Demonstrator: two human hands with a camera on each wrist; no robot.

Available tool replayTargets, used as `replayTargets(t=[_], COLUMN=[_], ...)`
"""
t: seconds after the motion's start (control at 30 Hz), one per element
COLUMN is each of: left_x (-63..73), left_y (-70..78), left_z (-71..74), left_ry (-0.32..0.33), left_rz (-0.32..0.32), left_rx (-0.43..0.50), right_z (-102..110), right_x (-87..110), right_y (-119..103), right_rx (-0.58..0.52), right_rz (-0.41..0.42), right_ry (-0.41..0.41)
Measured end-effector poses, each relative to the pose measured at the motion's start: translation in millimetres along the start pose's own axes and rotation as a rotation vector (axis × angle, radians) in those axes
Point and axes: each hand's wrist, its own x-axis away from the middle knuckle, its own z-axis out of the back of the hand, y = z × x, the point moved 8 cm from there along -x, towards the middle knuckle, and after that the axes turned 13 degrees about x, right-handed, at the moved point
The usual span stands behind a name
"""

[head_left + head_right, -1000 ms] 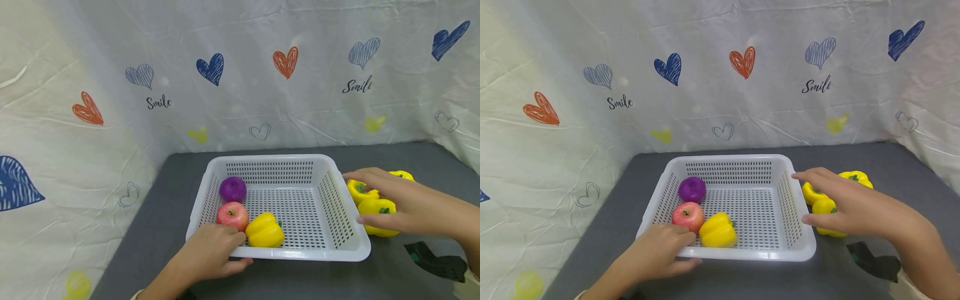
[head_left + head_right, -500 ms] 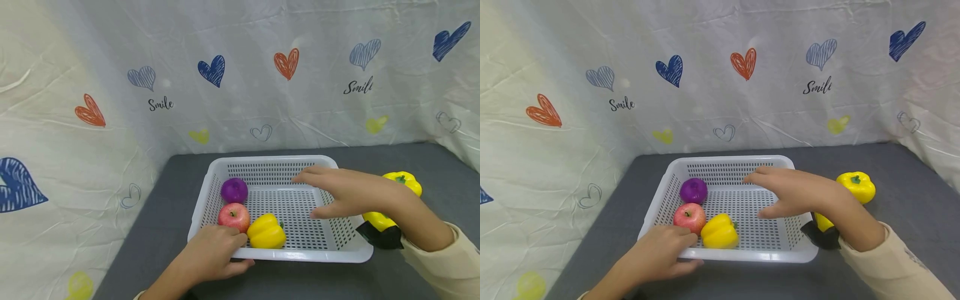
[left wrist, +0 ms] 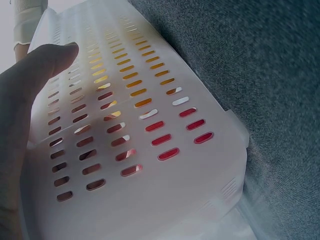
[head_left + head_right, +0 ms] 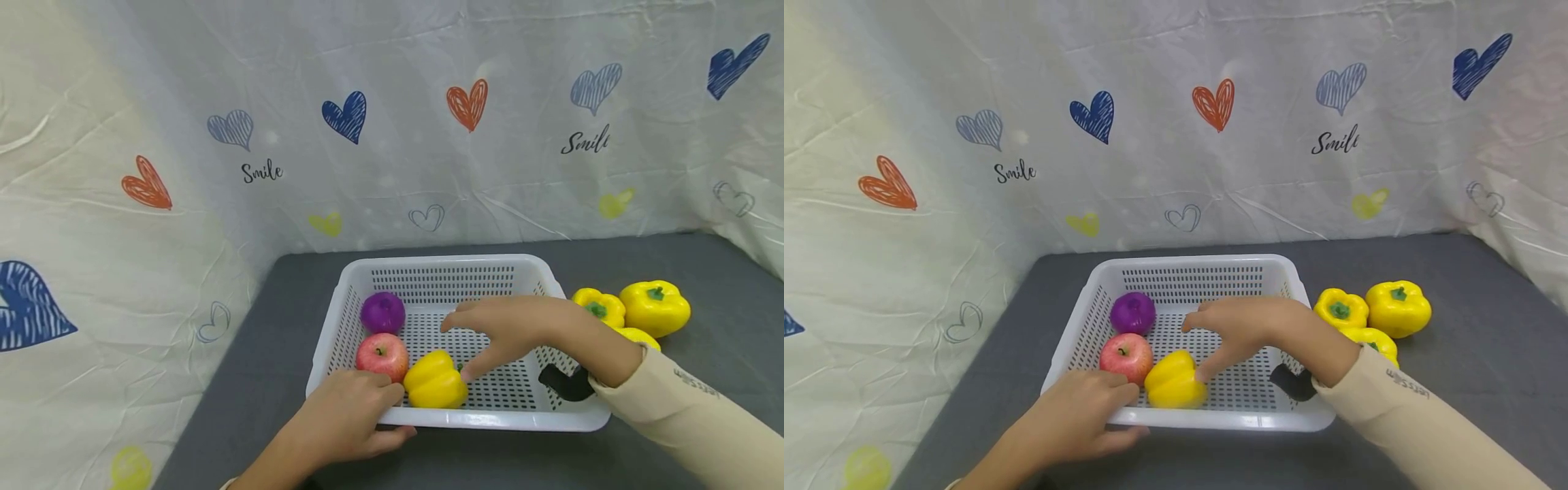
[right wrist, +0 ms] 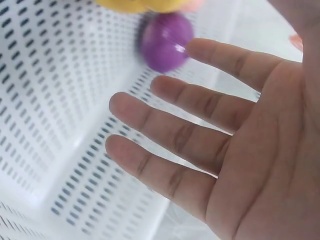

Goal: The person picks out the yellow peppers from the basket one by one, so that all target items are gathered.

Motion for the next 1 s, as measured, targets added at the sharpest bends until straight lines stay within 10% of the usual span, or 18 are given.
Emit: replayTargets(t=[1.0], left_x=[1.1], left_y=[1.2], left_z=[-0.1], left_ry=[0.014], left_rz=[-0.016], left_rx=[-0.006], right_z=[-39.1], right_x=[-32.8], right_y=[-16.4], right_rx=[-0.059], right_rz=[0.072], right_ry=[-0.171])
